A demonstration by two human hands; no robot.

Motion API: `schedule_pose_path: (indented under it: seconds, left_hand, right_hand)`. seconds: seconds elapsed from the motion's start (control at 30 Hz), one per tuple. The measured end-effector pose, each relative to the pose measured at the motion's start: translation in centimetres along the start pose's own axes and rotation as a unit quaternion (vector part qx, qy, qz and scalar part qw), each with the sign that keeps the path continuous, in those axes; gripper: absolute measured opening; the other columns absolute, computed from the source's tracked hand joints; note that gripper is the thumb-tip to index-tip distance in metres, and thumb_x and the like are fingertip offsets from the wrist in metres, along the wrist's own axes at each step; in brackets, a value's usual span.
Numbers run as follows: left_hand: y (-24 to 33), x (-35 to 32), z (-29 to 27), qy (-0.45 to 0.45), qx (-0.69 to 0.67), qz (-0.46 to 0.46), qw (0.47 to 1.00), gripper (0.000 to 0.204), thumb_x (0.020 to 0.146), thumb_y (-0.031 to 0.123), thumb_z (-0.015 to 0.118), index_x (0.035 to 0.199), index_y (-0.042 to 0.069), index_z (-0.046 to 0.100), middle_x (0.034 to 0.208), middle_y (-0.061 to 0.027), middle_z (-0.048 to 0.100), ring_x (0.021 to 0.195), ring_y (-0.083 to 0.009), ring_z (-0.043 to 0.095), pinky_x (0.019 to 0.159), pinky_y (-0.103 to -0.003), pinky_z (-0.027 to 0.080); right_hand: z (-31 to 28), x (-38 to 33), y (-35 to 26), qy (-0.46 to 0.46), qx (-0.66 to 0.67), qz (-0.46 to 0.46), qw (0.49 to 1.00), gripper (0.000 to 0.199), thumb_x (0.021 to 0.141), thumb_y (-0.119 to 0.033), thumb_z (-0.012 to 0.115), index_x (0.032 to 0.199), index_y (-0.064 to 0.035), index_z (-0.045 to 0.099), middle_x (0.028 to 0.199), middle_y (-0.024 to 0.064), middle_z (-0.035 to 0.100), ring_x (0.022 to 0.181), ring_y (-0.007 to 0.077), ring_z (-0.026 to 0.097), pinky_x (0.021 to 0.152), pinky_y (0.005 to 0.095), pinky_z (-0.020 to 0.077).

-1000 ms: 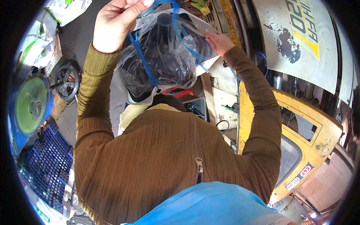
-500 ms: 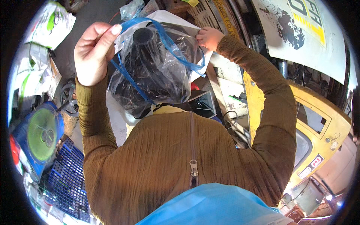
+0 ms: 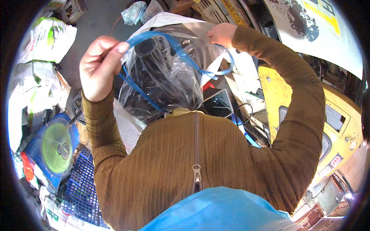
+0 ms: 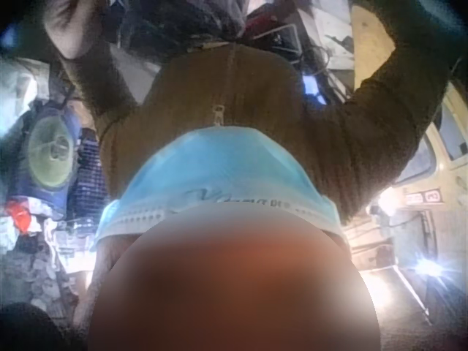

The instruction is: The person secures a white plastic bag filled with dark items by repeatedly wrapping and tying blue plastic straps around it. They adjust the straps multiple times to ensure the bag is tightly closed and then place it on the floor.

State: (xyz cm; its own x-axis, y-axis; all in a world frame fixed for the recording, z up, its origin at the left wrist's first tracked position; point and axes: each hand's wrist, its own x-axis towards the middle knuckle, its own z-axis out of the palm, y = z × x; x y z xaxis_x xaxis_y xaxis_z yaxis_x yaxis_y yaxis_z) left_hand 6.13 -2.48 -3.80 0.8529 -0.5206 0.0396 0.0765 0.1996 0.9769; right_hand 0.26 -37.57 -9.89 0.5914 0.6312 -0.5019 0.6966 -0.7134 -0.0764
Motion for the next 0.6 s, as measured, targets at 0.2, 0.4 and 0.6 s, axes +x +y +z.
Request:
schedule_pose_path:
  seconds: [0.2,0.4,0.6]
  left_hand:
    - [-0.3,6.9,3.9,-0.156,0.376,0.154,0.9,0.027,0.071,0.011,0.068,0.095,0.006,0.056,0.078,-0.0086,0.06,0.073,-0.0163,0.059,0.063,-0.029,0.046]
    - [-5.9,12.4,14.7,-0.417,0.559,0.231,0.678,0.03,0.072,0.019,0.066,0.099,0.006,0.058,0.087,-0.0136,0.063,0.079,-0.0254,0.062,0.066,-0.035,0.049]
    - [-9.5,14.1,18.2,-0.503,0.658,0.202,0.522,0.027,0.071,0.021,0.061,0.094,0.006,0.062,0.086,-0.015,0.063,0.079,-0.0311,0.062,0.067,-0.041,0.05]
  right_hand:
    - [-4.0,-5.2,0.2,0.182,0.348,0.175,0.903,0.013,0.077,-0.011,0.058,0.088,-0.0053,0.061,0.085,0.0055,0.055,0.08,0.0203,0.056,0.07,0.0288,0.0462]
    - [-1.8,-5.9,-2.0,0.18,0.236,0.127,0.947,0.008,0.079,-0.003,0.057,0.087,-0.0048,0.058,0.084,0.0059,0.054,0.078,0.0217,0.055,0.065,0.0298,0.0446]
    - [-0.1,-6.6,-3.8,0.213,0.222,0.158,0.938,0.01,0.076,-0.002,0.057,0.085,-0.0076,0.058,0.085,0.0062,0.055,0.081,0.0263,0.056,0.067,0.0353,0.0463]
